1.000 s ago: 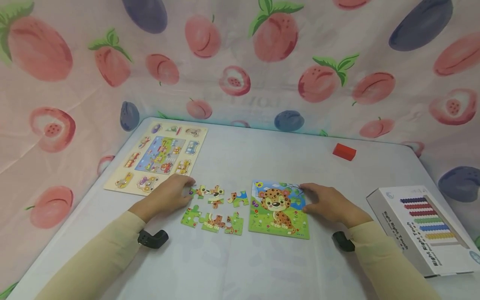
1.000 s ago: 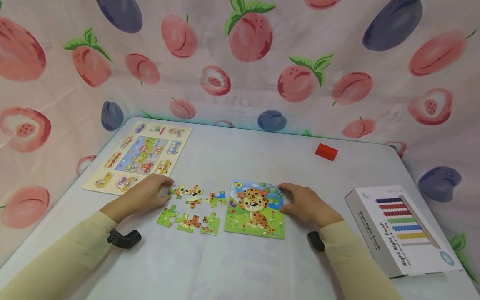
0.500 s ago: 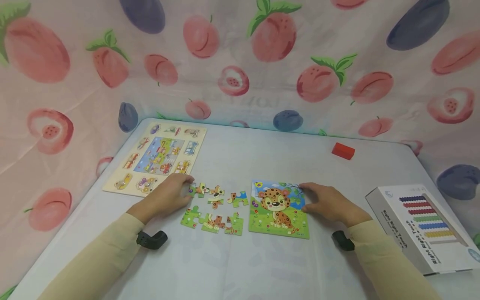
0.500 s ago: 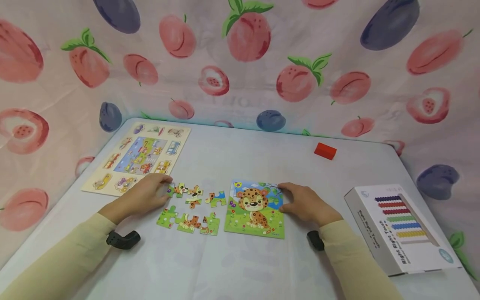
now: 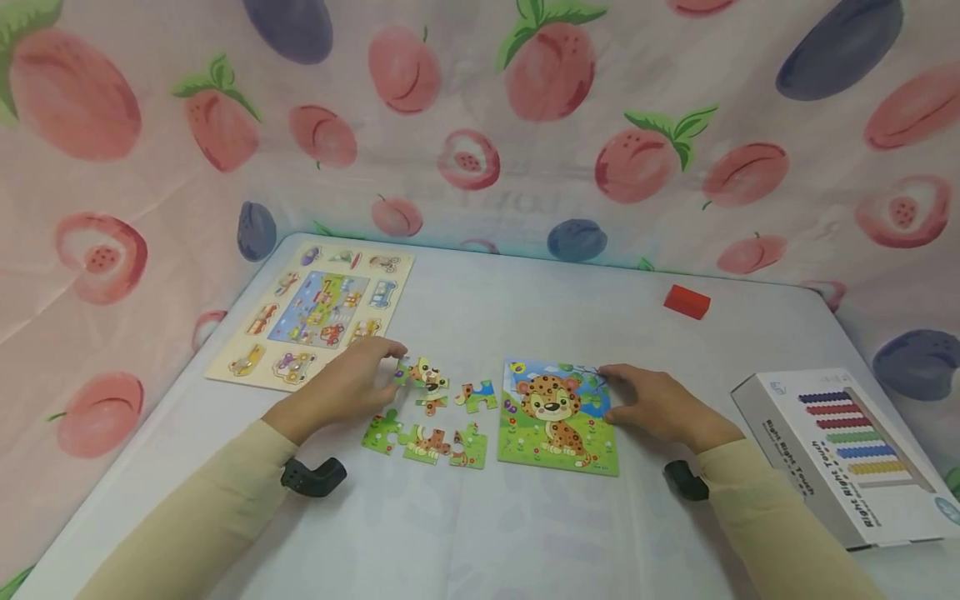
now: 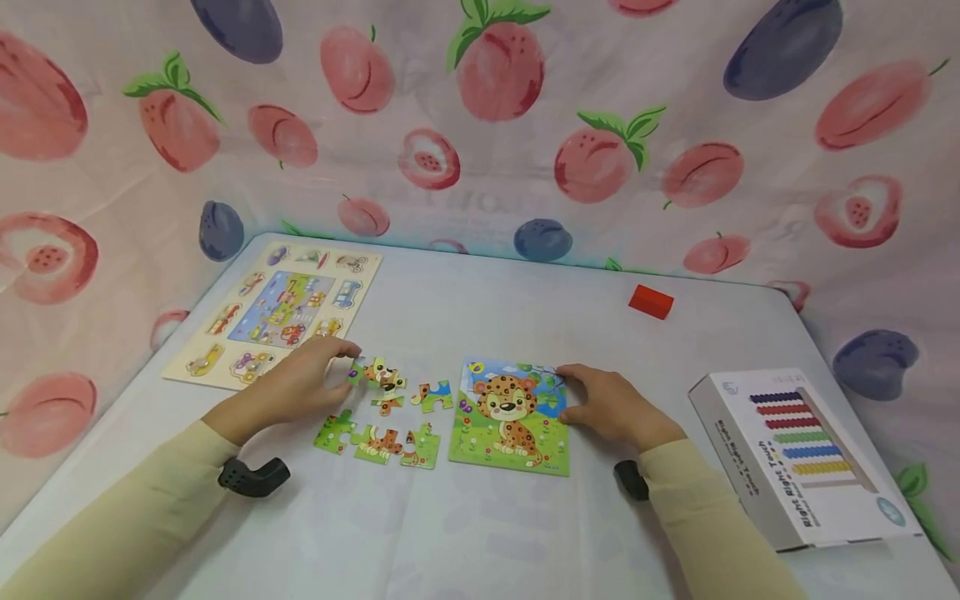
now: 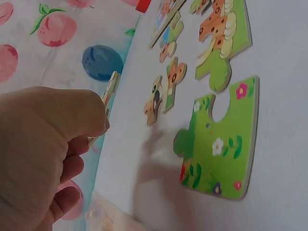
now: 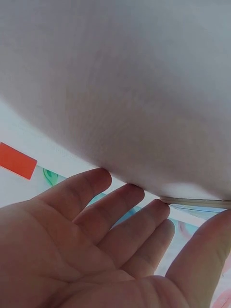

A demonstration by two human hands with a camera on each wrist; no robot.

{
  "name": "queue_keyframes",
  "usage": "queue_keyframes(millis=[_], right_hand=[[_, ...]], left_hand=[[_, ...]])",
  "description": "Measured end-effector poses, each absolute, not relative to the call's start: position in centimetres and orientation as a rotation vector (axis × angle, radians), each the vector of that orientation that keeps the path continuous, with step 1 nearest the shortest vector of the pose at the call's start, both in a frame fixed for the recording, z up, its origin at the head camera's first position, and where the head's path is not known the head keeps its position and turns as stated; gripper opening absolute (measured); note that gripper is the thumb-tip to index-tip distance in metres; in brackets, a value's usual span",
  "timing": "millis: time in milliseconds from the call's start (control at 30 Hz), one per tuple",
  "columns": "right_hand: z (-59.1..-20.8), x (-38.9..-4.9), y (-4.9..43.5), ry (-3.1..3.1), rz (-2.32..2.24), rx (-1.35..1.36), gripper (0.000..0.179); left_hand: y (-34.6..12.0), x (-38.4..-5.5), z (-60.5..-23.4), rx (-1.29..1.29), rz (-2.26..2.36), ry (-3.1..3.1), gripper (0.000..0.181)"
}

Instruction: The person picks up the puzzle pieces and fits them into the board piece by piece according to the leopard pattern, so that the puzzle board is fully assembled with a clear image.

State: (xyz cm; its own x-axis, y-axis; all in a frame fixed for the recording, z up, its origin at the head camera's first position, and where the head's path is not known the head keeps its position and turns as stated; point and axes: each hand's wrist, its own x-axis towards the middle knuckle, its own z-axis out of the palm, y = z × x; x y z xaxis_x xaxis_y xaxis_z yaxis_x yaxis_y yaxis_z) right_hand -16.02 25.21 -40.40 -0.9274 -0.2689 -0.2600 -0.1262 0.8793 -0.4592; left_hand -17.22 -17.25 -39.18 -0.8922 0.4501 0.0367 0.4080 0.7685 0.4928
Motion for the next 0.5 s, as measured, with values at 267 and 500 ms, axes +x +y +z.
queue_keyframes(millis=[267,500], right_hand=[[-40.4,-16.0,25.3,2.732,-0.642,-0.305,0.072],[-40.4,-16.0,25.3,2.731,-0.64,-0.302,0.072]], left_hand=[[-16.0,-17.3,-39.3,0.712,0.768,2.825,0.049],[-14.3,-17.2,-39.3,0.746,0.778,2.782,0.049]])
